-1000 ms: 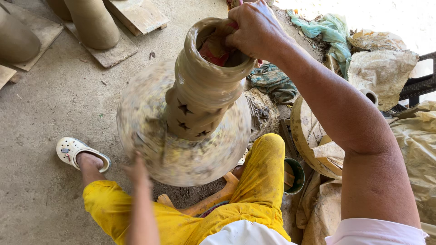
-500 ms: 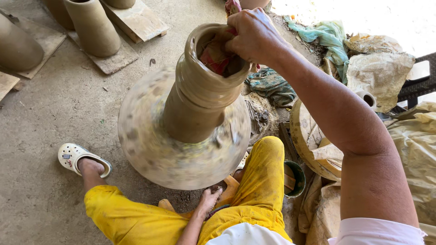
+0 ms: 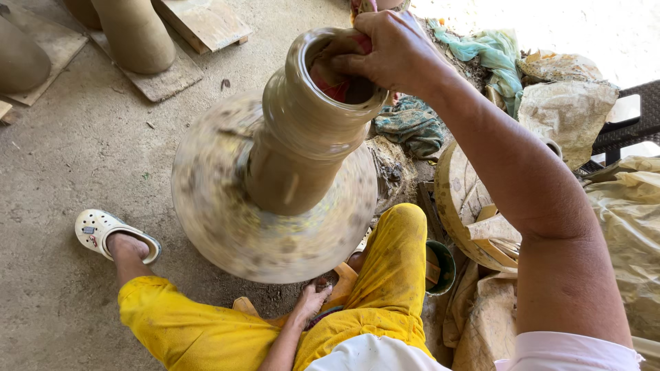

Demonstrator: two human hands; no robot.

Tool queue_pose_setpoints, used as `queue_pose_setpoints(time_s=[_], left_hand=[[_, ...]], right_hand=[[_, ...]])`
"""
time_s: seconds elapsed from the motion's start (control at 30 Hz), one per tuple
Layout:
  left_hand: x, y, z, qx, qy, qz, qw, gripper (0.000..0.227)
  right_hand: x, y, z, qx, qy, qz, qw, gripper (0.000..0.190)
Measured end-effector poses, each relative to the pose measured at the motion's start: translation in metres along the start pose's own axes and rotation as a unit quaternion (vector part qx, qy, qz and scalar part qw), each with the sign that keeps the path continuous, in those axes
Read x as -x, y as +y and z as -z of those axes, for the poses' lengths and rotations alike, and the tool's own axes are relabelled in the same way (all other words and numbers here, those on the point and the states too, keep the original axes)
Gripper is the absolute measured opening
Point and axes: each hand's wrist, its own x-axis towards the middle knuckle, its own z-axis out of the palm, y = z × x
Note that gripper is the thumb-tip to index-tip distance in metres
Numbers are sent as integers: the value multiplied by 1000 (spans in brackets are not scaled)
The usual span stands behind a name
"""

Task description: The person shapes a spinning clay cylinder on a pottery wheel using a damp cloth and their hands.

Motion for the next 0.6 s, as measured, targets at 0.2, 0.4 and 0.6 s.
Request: queue_pose_setpoints(time_s=[0.2, 0.4, 0.6], left_hand=[[-7, 5, 7, -11, 2, -7, 1000, 39], [-6, 4, 6, -13, 0, -7, 1000, 38], [-3, 5, 9, -22, -7, -10, 1000, 37]], right_hand=[[-11, 6, -15, -68, 21, -31, 997, 48], [-14, 17, -22, -34, 83, 66, 994, 36], [-14, 9, -19, -37, 69, 19, 997, 38]])
